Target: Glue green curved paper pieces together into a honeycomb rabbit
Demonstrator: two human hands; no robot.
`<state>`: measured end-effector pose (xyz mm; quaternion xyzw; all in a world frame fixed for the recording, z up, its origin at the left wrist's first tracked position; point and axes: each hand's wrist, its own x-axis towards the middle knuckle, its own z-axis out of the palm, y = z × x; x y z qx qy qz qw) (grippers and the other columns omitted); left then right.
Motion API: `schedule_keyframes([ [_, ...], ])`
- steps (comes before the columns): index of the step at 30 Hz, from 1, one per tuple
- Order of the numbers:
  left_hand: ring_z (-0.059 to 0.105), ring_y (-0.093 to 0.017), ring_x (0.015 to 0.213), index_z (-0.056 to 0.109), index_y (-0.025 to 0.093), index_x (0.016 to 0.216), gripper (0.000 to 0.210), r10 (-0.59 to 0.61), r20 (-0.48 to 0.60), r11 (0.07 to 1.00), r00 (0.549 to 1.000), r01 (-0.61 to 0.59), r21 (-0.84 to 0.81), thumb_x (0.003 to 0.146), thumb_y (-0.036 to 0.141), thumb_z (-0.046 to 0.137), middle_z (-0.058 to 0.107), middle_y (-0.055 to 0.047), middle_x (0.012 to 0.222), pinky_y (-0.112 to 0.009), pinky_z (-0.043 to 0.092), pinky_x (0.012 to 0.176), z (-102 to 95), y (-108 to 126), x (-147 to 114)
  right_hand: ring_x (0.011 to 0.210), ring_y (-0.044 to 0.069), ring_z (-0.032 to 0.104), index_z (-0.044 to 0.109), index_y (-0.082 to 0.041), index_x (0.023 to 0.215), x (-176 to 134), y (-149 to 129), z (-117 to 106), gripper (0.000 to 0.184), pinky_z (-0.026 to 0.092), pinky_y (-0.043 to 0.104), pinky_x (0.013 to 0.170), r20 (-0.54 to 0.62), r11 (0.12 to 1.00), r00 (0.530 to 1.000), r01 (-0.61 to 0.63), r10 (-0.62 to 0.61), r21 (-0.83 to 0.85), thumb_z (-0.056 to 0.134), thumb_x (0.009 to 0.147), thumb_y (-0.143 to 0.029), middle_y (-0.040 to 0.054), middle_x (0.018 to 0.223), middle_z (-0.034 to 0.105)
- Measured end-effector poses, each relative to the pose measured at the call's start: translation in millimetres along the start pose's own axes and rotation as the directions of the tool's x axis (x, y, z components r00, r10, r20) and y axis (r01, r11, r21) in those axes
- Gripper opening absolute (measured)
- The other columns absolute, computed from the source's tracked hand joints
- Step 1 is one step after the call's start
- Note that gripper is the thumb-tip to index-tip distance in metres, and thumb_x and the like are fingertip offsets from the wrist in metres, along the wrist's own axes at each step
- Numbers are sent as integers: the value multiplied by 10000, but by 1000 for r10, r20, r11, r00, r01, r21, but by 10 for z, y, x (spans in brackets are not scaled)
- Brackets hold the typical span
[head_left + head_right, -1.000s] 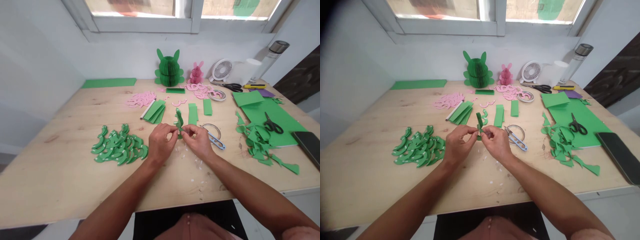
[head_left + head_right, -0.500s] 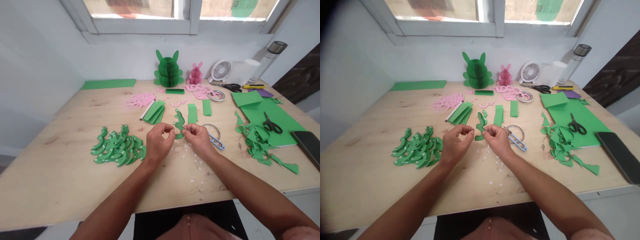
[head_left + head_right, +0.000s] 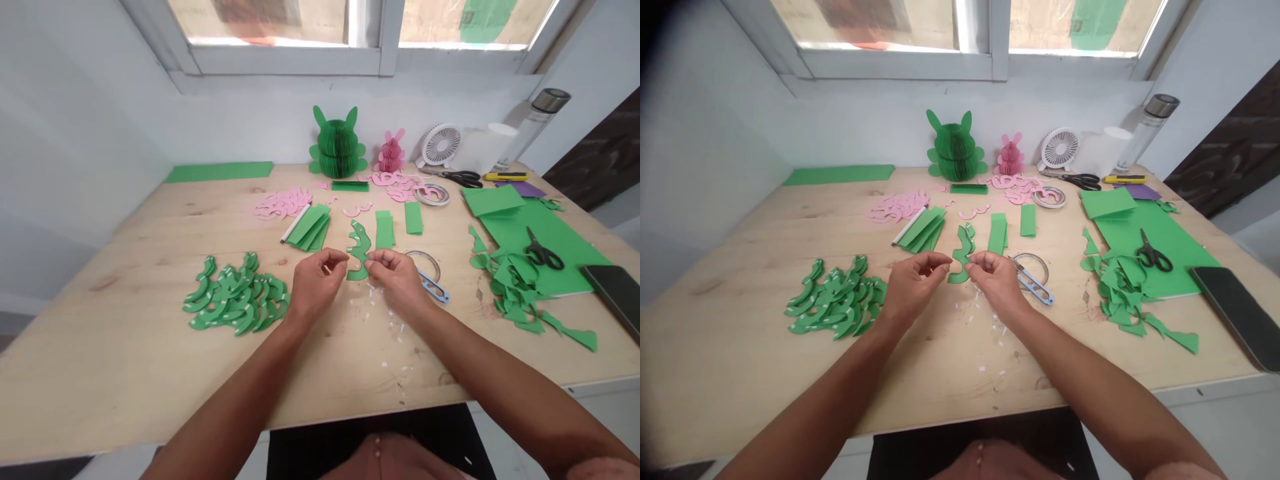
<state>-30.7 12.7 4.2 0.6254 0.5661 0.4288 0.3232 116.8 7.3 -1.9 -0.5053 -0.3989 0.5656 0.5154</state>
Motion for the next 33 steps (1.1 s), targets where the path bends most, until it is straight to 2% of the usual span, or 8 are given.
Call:
schedule_keyframes([
  [6,602,-153,615,681,161,714,212,-130,58,953,990,141,-269,729,355,598,666,-20,619,-257,449,602,9,38,17,435,67,377,611,-158,698,-14,-10,3,204,257,215,444,44,999,999,-6,8,-37,690,619,-329,-65,487,492],
  [13,569,-131,540,652,147,684,197,-244,159,844,957,290,-452,622,329,693,654,-19,574,-240,426,535,10,45,29,484,78,443,611,-163,692,-17,-21,18,199,314,223,488,85,997,996,-22,27,-69,686,612,-329,-43,559,549],
  [16,562,-123,537,640,145,669,190,-241,165,829,956,291,-478,613,318,697,652,-20,576,-233,419,528,9,28,35,504,83,462,609,-161,712,-28,-31,19,216,333,226,508,102,996,995,-4,13,-88,686,623,-342,-38,586,559],
  [19,554,-114,536,634,147,665,163,-243,163,821,956,293,-491,615,290,693,650,-16,576,-227,414,529,17,30,33,483,77,425,599,-157,725,-44,-37,19,238,306,220,485,91,992,996,10,1,-122,685,636,-360,-50,550,516],
  [27,544,-117,520,632,149,612,135,-241,189,824,952,303,-478,604,277,676,641,-11,544,-227,391,508,48,54,23,444,73,358,546,-164,640,-58,-45,23,286,258,215,437,84,972,996,54,-36,-229,675,642,-420,-62,497,445],
  [33,556,-117,525,627,150,618,124,-268,219,779,938,345,-523,608,266,667,648,-13,547,-225,393,515,29,64,23,459,79,382,563,-167,656,-51,-29,3,250,282,216,459,137,981,989,73,-48,-181,619,708,-405,-58,512,454],
])
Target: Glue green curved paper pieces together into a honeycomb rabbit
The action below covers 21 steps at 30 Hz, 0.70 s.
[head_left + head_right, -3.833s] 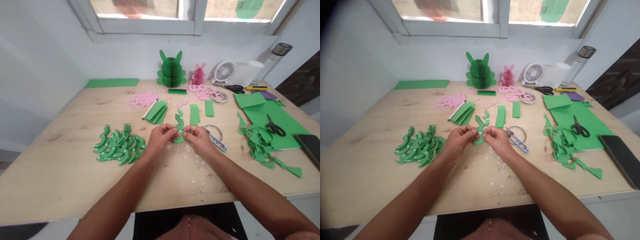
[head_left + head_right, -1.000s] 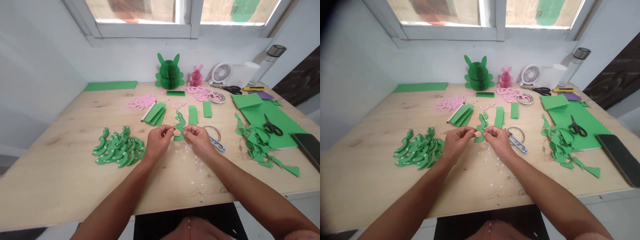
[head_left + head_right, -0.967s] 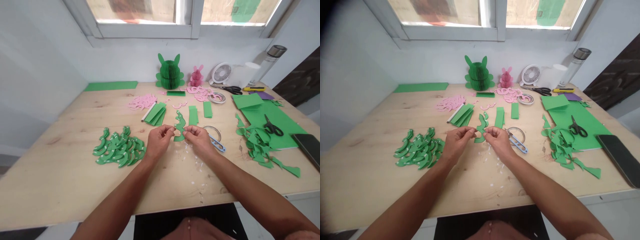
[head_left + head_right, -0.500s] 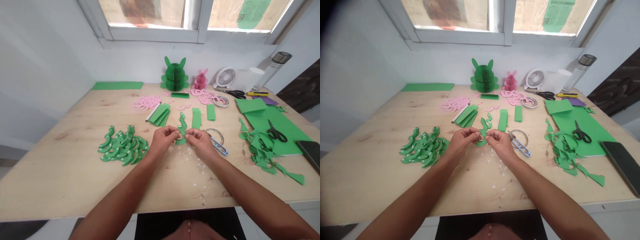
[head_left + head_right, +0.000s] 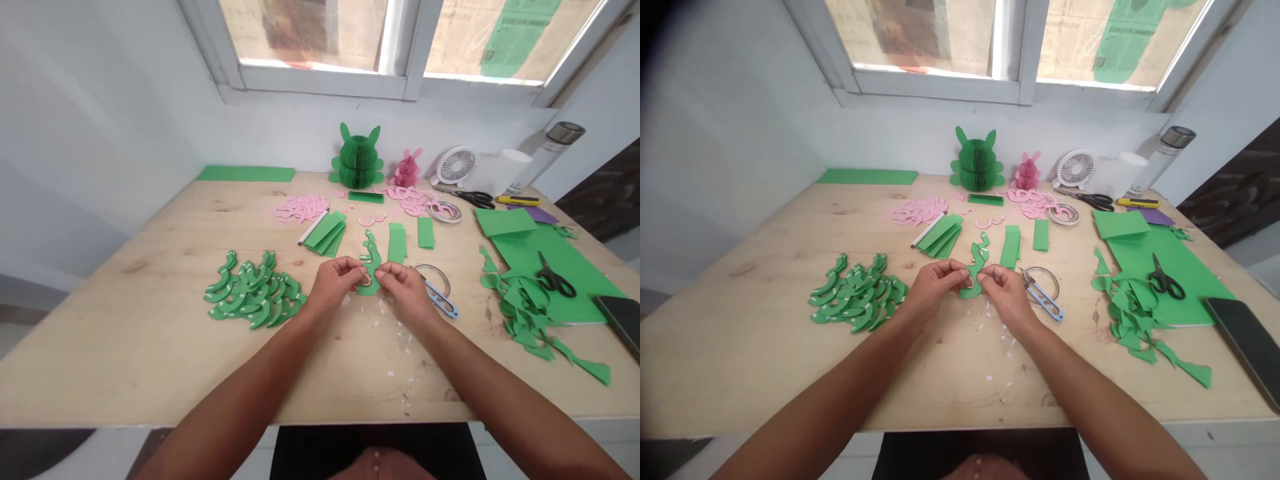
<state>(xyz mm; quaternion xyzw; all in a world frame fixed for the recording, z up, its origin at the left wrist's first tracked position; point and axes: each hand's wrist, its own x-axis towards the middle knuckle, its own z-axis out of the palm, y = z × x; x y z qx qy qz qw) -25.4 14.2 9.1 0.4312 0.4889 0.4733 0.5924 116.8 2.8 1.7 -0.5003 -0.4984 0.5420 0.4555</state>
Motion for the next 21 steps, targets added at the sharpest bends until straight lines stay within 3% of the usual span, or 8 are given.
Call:
schedule_keyframes([
  [7,528,-99,501,615,144,634,128,7,-19,999,1000,-8,-44,605,254,674,628,4,522,-212,378,500,6,11,-11,487,106,475,606,-166,758,28,60,-15,226,337,225,489,-12,1000,1000,-21,21,2,640,712,-385,-37,525,530],
  [16,520,-98,487,610,143,605,117,38,20,999,999,-38,-31,615,251,656,619,3,520,-212,374,483,14,37,-31,510,112,462,611,-170,711,19,50,-19,263,341,236,520,-22,999,999,44,-43,23,609,752,-430,-35,522,525],
  [21,521,-98,483,599,135,619,114,44,73,999,996,-42,-29,619,241,641,619,-4,521,-204,378,470,30,9,-47,504,103,425,612,-175,660,35,15,-37,274,328,236,512,-62,996,996,71,-68,47,648,710,-441,-40,527,515],
])
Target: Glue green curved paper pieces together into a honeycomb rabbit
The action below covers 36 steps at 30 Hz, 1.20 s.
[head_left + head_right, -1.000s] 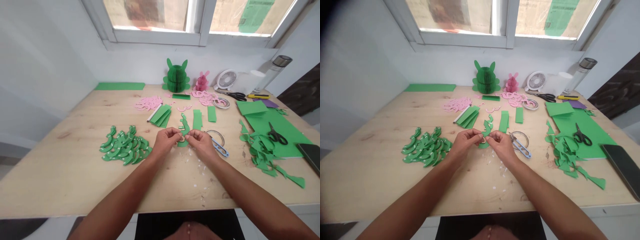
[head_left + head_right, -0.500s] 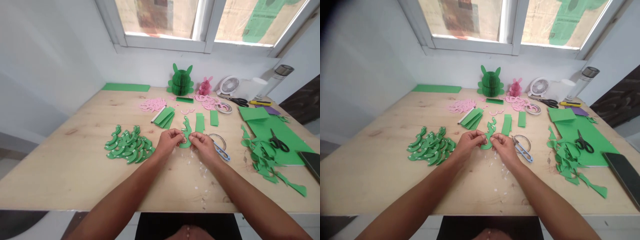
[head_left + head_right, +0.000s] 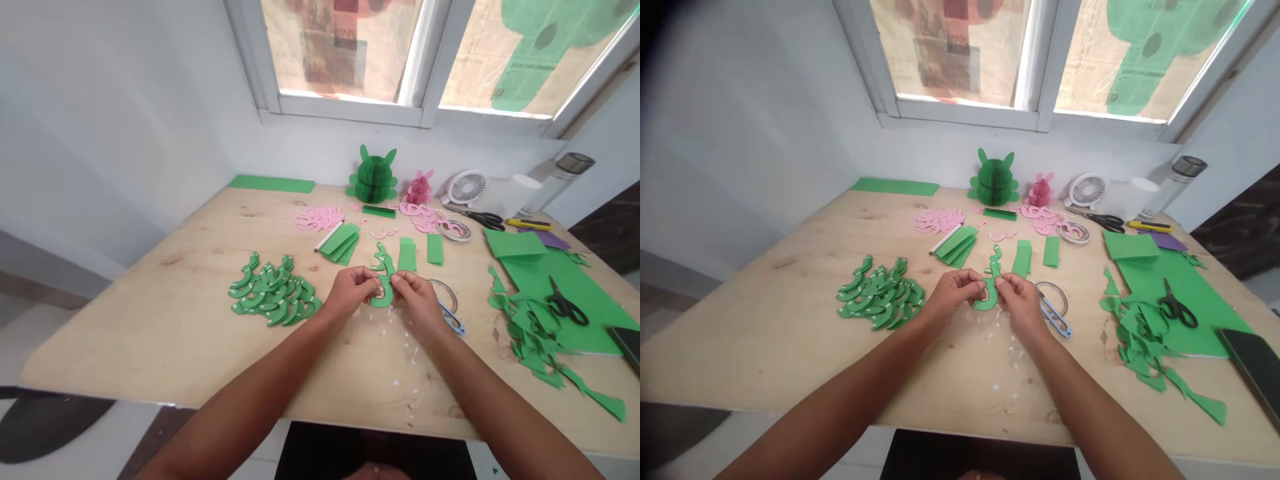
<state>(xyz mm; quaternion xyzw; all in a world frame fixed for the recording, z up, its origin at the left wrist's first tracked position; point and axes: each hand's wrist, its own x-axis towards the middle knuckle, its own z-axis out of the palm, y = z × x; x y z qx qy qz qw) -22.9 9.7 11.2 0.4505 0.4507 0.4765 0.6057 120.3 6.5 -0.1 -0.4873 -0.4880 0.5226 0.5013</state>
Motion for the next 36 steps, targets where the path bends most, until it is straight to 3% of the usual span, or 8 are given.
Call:
schedule_keyframes([
  [6,489,-84,446,582,138,622,78,20,0,999,1000,-20,25,640,208,609,607,1,511,-193,346,432,-4,-57,24,479,92,399,604,-177,622,-1,16,-7,259,298,228,476,-36,999,999,-31,30,-21,680,682,-417,-44,492,488],
  [14,510,-74,483,575,142,617,31,73,36,997,997,-74,23,643,149,592,600,21,515,-192,388,504,-2,-69,40,489,85,404,620,-176,671,11,70,-14,233,301,224,482,-51,996,996,-70,73,54,716,671,-387,-44,521,513],
  [22,517,-93,487,593,132,675,118,76,84,996,994,-79,30,678,249,614,604,-7,544,-196,382,455,-28,-49,47,498,88,410,613,-179,651,12,51,-24,249,308,230,502,-33,990,996,-76,81,115,736,641,-395,-44,525,512],
  [25,532,-100,506,615,139,728,154,192,25,974,981,-193,119,709,291,599,595,3,570,-214,435,495,-72,-46,63,487,89,391,589,-175,603,40,78,-35,265,286,235,496,-70,994,996,-55,62,93,730,648,-394,-46,494,485],
  [29,562,-114,562,630,156,772,163,368,-78,883,927,-321,343,753,303,565,600,7,605,-225,460,553,-134,-60,86,505,95,402,580,-175,589,63,82,-55,260,298,237,518,-104,996,994,-18,27,83,711,669,-385,-42,498,491],
  [33,574,-121,567,630,159,767,138,450,-99,786,888,-340,517,752,269,547,616,1,607,-224,451,547,-158,-13,104,495,89,401,577,-176,575,57,65,-61,259,300,232,518,-84,994,996,7,2,105,696,679,-381,-49,482,484],
  [36,596,-135,595,639,159,770,144,470,-85,721,879,-326,611,749,263,542,641,-8,623,-237,464,580,-220,146,95,481,88,400,583,-175,571,52,63,-59,263,295,231,503,-75,995,997,16,-9,102,693,669,-393,-50,466,483],
])
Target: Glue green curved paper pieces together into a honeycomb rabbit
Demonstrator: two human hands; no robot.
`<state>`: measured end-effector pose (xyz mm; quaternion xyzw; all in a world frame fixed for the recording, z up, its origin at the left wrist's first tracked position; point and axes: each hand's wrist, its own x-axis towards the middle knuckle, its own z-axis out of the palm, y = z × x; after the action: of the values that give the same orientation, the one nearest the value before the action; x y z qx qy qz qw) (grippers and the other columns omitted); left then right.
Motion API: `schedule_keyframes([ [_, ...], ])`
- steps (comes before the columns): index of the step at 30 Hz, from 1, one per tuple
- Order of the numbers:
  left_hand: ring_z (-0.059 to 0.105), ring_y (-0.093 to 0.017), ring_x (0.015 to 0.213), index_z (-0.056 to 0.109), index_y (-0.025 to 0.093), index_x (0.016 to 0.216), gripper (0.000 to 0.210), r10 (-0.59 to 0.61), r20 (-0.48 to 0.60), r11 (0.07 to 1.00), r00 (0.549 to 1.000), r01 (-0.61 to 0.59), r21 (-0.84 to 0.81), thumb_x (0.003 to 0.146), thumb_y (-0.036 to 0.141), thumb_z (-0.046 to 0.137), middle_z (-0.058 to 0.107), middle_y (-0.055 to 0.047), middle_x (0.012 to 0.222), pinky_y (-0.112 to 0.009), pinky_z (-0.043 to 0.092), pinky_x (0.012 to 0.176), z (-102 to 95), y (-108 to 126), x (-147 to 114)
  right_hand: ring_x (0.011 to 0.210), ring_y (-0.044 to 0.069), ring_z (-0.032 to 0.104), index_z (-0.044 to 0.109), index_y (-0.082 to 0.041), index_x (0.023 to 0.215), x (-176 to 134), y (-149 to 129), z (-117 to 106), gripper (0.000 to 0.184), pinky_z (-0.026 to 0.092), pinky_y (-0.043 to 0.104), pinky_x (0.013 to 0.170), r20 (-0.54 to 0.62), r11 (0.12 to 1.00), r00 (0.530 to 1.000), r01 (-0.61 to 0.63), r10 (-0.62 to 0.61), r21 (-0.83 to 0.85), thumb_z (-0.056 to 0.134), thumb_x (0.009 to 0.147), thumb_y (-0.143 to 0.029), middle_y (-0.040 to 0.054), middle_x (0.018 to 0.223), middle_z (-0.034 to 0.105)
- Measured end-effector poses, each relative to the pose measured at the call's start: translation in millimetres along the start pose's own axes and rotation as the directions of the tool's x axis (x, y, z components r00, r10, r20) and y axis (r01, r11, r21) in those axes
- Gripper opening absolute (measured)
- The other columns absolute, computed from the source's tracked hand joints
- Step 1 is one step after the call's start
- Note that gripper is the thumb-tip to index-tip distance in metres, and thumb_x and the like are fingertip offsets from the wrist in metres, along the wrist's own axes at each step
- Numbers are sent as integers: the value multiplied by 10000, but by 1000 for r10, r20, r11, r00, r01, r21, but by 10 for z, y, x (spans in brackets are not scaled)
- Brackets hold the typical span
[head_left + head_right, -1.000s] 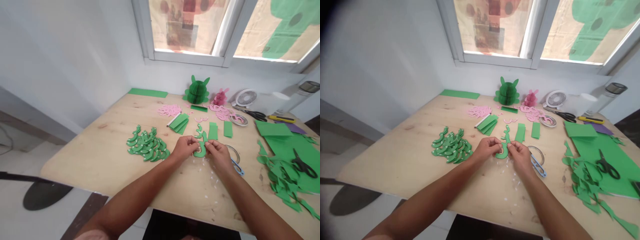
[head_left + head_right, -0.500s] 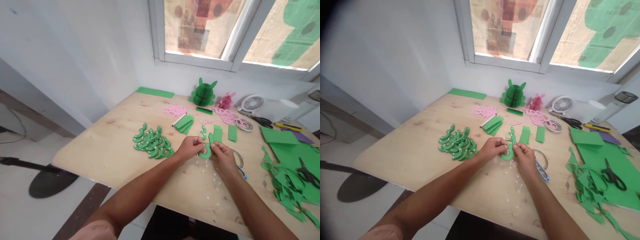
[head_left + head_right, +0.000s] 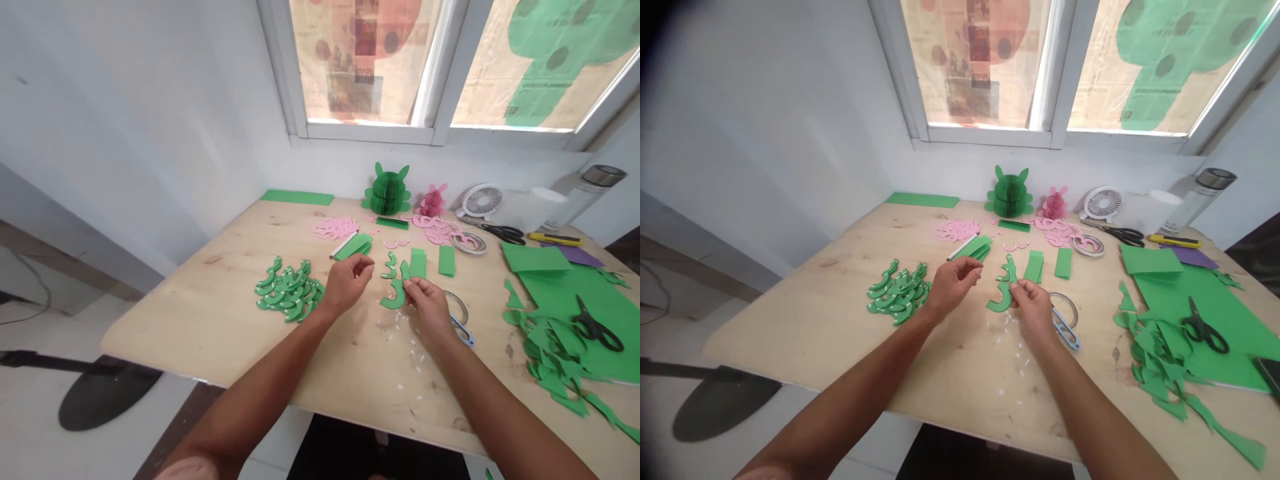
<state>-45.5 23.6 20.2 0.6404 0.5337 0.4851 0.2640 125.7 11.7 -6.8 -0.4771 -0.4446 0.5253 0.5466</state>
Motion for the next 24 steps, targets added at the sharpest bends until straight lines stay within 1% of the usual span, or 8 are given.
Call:
schedule_keyframes([
  [3,620,-153,648,654,173,771,152,16,20,992,1000,-18,128,731,286,561,674,-14,679,-245,469,611,-297,68,53,478,92,412,590,-175,577,-1,1,0,263,311,229,501,0,1000,1000,3,-3,-1,693,655,-403,-49,462,487],
  [6,633,-165,691,656,189,816,189,-34,-119,951,992,68,302,745,321,540,699,-15,755,-254,470,644,-689,31,3,473,96,414,587,-174,567,0,2,1,279,321,229,486,11,1000,1000,6,-6,8,690,641,-423,-43,460,487],
  [8,635,-189,735,658,201,792,180,-84,-221,856,972,184,483,732,318,536,704,-19,783,-274,460,674,-921,-60,-88,470,97,414,589,-175,566,-2,3,4,286,323,229,475,15,1000,1000,6,-6,17,692,630,-435,-41,460,487],
  [10,629,-232,801,662,201,769,188,-162,-245,716,956,285,637,726,333,535,705,-41,812,-308,447,700,-1077,-176,-194,474,96,416,594,-175,567,-8,1,10,284,332,229,475,21,1000,1000,0,-1,30,696,623,-434,-39,471,492],
  [13,611,-270,864,672,186,830,252,-253,-198,603,947,314,733,721,375,546,698,-82,878,-325,435,696,-1151,-327,-317,479,94,420,604,-174,576,-28,-3,26,269,337,226,471,37,999,999,0,-1,45,694,629,-422,-35,490,503],
  [17,595,-264,895,670,204,857,249,-288,-123,581,950,275,766,707,378,574,694,-81,912,-305,422,694,-1101,-443,-361,476,94,418,596,-178,562,-49,-14,47,256,340,221,461,41,997,999,-8,5,78,696,617,-407,-36,486,505],
  [20,603,-252,878,661,208,823,195,-300,-111,607,947,280,744,688,324,581,698,-69,898,-301,419,697,-1088,-515,-339,475,92,415,580,-181,543,-55,-24,50,252,341,219,461,42,997,999,-19,16,75,688,617,-396,-38,484,506],
  [24,625,-244,797,633,211,731,138,-332,-108,703,937,322,634,648,319,609,694,-50,783,-296,427,647,-1128,-612,-326,463,88,403,576,-178,538,-60,-36,46,243,322,220,456,43,999,999,-32,30,40,674,630,-381,-47,462,484],
])
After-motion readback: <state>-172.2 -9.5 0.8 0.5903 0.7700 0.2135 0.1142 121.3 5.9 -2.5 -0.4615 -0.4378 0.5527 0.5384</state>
